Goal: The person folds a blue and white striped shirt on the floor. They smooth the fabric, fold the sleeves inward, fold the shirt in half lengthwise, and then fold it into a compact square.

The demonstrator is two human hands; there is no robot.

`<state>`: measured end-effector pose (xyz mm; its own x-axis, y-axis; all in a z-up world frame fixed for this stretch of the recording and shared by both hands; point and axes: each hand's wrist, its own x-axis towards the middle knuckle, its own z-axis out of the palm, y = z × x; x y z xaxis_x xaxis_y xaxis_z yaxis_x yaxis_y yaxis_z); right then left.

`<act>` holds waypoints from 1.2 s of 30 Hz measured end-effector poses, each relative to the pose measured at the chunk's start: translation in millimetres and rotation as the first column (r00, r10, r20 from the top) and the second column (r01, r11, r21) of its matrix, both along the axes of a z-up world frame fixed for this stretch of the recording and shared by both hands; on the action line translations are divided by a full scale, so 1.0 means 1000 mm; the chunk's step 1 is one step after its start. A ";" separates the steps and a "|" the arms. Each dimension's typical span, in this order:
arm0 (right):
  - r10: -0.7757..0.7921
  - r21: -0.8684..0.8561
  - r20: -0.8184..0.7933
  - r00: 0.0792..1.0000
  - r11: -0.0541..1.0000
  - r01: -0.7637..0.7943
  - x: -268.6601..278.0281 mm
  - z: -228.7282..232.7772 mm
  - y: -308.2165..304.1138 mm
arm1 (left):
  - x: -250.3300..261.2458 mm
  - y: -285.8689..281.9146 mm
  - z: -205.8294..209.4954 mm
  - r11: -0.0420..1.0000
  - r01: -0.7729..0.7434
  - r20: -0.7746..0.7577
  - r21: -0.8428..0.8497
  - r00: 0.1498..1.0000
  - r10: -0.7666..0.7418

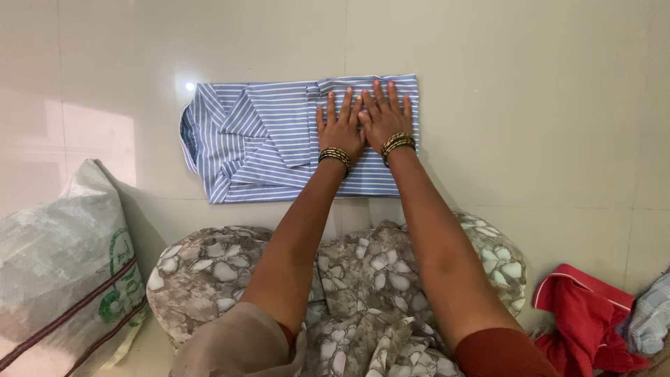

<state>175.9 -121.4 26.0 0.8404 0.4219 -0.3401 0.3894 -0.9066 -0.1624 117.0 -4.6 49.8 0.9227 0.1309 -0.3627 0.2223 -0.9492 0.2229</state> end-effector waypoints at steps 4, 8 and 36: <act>-0.087 -0.034 0.007 0.996 0.996 0.088 0.010 0.005 -0.017 | -0.006 0.009 0.018 0.998 -0.013 -0.070 0.069 0.997 0.018; -0.237 -0.064 0.055 0.970 0.969 0.240 0.007 0.003 -0.050 | -0.023 0.040 0.001 0.994 -0.076 -0.006 0.083 0.997 0.077; -0.492 -0.257 -0.135 0.860 0.856 0.449 -0.101 0.019 -0.078 | -0.136 0.053 -0.011 0.985 -0.031 -0.191 0.171 0.980 0.064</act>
<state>75.0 -199.8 44.7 0.8298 -0.1071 -0.5477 -0.1116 -0.9934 0.0251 -19.2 48.6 39.0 0.8277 0.2466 -0.5041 0.2916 -0.9565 0.0110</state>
